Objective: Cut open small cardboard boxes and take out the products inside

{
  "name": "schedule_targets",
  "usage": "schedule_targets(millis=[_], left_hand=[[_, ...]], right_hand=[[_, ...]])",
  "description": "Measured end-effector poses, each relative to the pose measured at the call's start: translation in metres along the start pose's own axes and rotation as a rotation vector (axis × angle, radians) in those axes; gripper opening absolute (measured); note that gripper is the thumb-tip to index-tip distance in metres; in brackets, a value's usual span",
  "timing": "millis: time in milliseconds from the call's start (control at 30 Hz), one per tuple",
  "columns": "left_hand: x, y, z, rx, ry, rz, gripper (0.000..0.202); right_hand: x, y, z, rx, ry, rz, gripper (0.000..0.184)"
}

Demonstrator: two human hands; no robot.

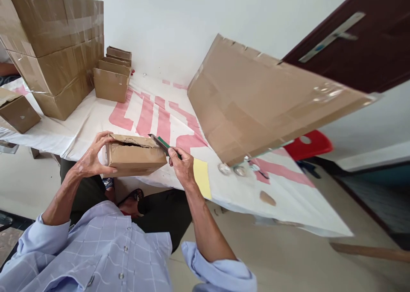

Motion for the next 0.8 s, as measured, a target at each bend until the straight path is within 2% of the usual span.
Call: schedule_targets(millis=[200,467,633,800], left_hand=[[-0.009,0.020,0.010,-0.030,-0.039,0.013,0.105],[-0.012,0.029,0.017,-0.054,-0.032,0.016,0.102],[-0.001,0.017,0.008,-0.045,-0.018,0.003,0.094],[0.009,0.000,-0.009,-0.010,-0.005,-0.015,0.089]], right_hand=[[0.010,0.015,-0.006,-0.049,0.040,0.009,0.057],[0.015,0.018,-0.007,-0.046,0.053,-0.008,0.055],[0.021,-0.002,-0.004,0.048,0.011,-0.103,0.048],[0.035,-0.035,0.007,0.153,-0.034,-0.260,0.038]])
Point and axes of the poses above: each hand's wrist, its own z-axis towards the middle knuckle, its own x-axis out of the back of the hand, y = z × x, the point moved 10 cm from there along z, towards the middle knuckle, and after that the axes turned 11 degrees about -y, right-handed, at the moved point
